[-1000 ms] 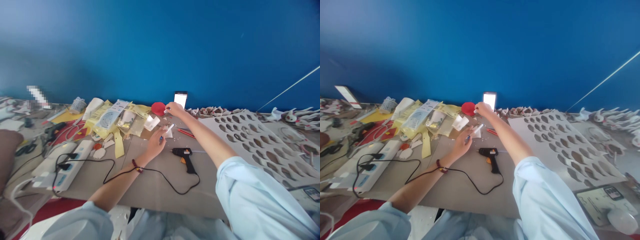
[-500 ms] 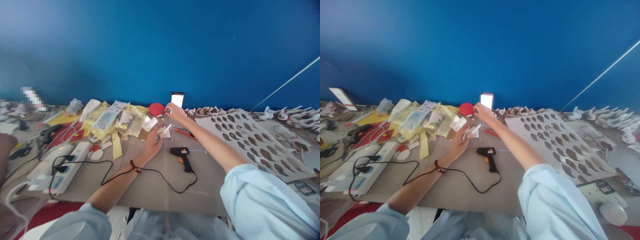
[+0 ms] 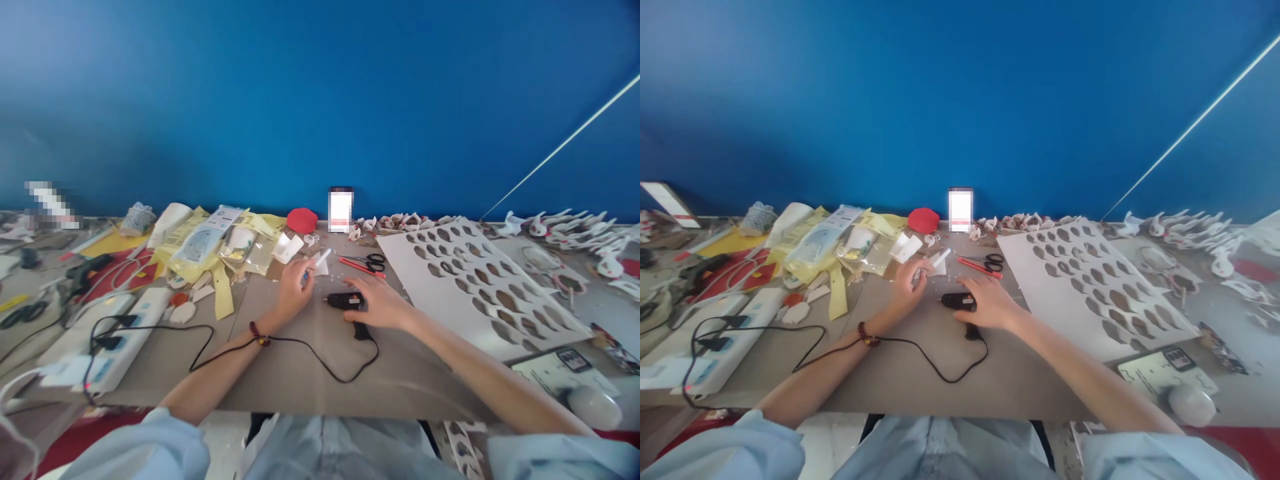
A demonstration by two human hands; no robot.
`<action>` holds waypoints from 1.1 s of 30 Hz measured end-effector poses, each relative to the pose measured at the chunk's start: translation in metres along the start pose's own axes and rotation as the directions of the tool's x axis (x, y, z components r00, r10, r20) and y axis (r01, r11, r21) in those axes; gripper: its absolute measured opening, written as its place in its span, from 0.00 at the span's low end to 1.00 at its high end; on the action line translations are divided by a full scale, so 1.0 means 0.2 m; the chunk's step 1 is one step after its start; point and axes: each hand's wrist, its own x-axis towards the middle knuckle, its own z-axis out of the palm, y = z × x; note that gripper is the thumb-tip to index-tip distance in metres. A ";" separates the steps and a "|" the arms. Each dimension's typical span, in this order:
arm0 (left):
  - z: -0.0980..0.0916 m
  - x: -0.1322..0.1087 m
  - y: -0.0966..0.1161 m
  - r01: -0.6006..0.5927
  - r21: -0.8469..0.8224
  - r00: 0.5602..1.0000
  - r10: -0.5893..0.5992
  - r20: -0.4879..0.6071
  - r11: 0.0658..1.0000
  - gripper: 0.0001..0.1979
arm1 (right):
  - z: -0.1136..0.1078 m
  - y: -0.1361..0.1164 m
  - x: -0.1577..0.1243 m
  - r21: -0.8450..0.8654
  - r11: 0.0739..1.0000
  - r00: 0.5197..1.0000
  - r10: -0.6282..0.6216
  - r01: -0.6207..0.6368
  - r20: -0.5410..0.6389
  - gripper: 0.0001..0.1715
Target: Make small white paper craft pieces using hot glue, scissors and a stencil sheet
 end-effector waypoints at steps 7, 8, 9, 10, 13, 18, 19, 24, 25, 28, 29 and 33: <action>-0.23 -0.07 0.16 0.225 -0.101 0.959 -0.201 0.200 0.969 0.12 | 0.07 0.01 -0.09 -0.052 0.986 0.973 -0.145 0.157 0.178 0.70; -0.28 -0.11 0.17 0.306 -0.112 0.929 -0.271 0.254 0.945 0.11 | 0.07 0.01 -0.09 -0.052 0.986 0.975 -0.146 0.156 0.166 0.68; -0.34 -0.17 0.19 0.390 -0.125 0.892 -0.340 0.297 0.912 0.11 | 0.08 0.00 -0.09 -0.049 0.987 0.978 -0.142 0.151 0.150 0.67; -0.39 -0.23 0.20 0.481 -0.140 0.841 -0.411 0.351 0.865 0.10 | 0.09 -0.02 -0.09 -0.041 0.989 0.982 -0.135 0.141 0.134 0.65; -0.56 -0.45 0.24 0.732 -0.204 0.618 -0.506 0.602 0.651 0.13 | 0.10 -0.11 -0.06 0.022 0.993 0.987 -0.122 0.120 0.106 0.65; -0.78 -0.89 0.28 0.913 -0.386 0.407 -0.400 0.822 0.135 0.19 | 0.15 -0.35 0.08 0.090 0.960 0.960 -0.271 0.265 0.070 0.65; -0.81 -0.99 0.27 0.907 -0.420 0.387 -0.402 0.830 0.006 0.22 | 0.17 -0.41 0.13 0.091 0.954 0.954 -0.292 0.285 0.065 0.65; -0.89 -1.42 0.15 0.804 -0.400 0.032 -0.640 0.767 -0.440 0.22 | 0.35 -0.70 0.33 0.071 0.921 0.915 -0.389 0.383 0.106 0.67; -0.90 -1.48 0.12 0.791 -0.397 -0.024 -0.672 0.740 -0.466 0.20 | 0.39 -0.75 0.36 0.056 0.914 0.907 -0.405 0.401 0.115 0.67; -0.91 -1.61 0.04 0.744 -0.409 -0.120 -0.707 0.697 -0.529 0.19 | 0.51 -0.87 0.43 0.023 0.887 0.881 -0.461 0.461 0.103 0.66; -0.92 -1.64 0.01 0.732 -0.423 -0.125 -0.717 0.686 -0.534 0.19 | 0.54 -0.91 0.45 0.012 0.876 0.871 -0.481 0.482 0.102 0.65; -0.92 -1.73 -0.11 0.703 -0.411 -0.201 -0.717 0.668 -0.580 0.21 | 0.65 -1.03 0.51 0.013 0.866 0.861 -0.500 0.501 0.090 0.64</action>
